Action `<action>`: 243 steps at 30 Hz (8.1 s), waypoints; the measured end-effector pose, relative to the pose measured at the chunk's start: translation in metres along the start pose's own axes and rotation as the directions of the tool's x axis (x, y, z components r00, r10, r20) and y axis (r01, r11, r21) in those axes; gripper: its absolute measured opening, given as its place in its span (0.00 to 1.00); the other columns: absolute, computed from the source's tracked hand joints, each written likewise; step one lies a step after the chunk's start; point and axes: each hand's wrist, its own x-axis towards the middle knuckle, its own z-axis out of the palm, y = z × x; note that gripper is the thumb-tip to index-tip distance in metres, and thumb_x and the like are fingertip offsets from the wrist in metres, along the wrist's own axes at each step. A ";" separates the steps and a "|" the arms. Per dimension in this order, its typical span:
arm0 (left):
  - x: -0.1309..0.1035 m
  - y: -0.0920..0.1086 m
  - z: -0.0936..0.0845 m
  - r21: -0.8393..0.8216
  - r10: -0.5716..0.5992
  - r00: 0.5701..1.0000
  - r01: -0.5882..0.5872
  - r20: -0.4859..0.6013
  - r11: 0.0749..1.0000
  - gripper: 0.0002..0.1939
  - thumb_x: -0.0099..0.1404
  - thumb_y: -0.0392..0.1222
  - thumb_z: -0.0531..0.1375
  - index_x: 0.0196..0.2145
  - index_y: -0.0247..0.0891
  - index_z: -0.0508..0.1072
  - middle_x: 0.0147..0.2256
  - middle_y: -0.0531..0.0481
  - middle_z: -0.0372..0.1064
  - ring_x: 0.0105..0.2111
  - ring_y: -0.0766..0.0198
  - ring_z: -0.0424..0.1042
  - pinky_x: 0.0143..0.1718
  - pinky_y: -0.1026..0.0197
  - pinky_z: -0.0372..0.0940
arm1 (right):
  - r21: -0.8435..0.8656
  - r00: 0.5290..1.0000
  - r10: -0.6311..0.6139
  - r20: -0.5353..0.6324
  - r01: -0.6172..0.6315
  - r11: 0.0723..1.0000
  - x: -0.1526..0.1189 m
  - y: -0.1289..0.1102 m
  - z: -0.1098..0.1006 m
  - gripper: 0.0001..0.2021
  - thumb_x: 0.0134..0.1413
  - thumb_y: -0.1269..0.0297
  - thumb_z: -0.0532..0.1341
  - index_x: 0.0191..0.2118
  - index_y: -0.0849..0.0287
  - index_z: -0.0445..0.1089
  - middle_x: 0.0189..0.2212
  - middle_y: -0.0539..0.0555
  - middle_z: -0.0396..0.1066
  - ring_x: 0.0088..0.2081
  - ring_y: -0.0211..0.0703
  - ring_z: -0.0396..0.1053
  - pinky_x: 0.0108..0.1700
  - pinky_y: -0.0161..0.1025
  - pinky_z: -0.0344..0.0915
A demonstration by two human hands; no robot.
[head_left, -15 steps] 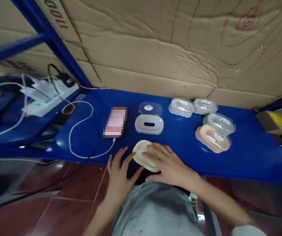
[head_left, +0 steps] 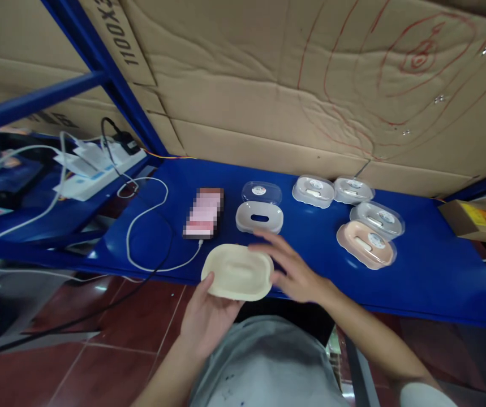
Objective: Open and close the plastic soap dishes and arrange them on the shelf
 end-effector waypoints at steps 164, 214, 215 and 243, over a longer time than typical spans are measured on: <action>0.028 -0.007 -0.013 0.792 0.244 0.845 -0.291 0.475 -0.536 0.47 0.69 0.50 0.67 0.74 0.55 0.44 0.73 0.35 0.49 0.71 0.42 0.58 0.65 0.38 0.64 | -0.090 0.985 0.162 -0.058 -0.166 0.982 -0.059 0.020 -0.013 0.23 0.67 0.58 0.66 0.65 0.51 0.69 0.65 0.62 0.66 0.71 0.56 0.59 0.69 0.60 0.62; 0.010 -0.083 0.013 0.615 -0.069 0.716 -0.641 0.694 -0.459 0.31 0.69 0.36 0.62 0.67 0.44 0.60 0.68 0.34 0.57 0.69 0.46 0.61 0.64 0.43 0.68 | -0.661 0.889 0.432 -0.154 -0.417 0.623 -0.147 0.023 -0.103 0.33 0.64 0.45 0.65 0.71 0.41 0.60 0.69 0.60 0.62 0.71 0.68 0.56 0.66 0.71 0.53; 0.013 -0.089 0.016 0.626 -0.085 0.723 -0.646 0.686 -0.436 0.32 0.70 0.37 0.61 0.68 0.44 0.58 0.69 0.33 0.56 0.70 0.45 0.60 0.64 0.41 0.67 | -0.640 0.891 0.438 -0.123 -0.409 0.651 -0.145 0.019 -0.101 0.36 0.63 0.45 0.66 0.72 0.41 0.57 0.72 0.60 0.58 0.73 0.69 0.52 0.68 0.72 0.51; 0.043 -0.095 0.027 0.596 0.026 0.725 -0.545 0.688 -0.589 0.13 0.72 0.40 0.62 0.54 0.40 0.71 0.67 0.34 0.57 0.69 0.41 0.60 0.62 0.36 0.69 | -0.358 0.952 0.305 -0.007 -0.288 0.888 -0.066 0.062 -0.097 0.20 0.73 0.54 0.58 0.66 0.47 0.67 0.72 0.59 0.58 0.73 0.57 0.55 0.71 0.61 0.57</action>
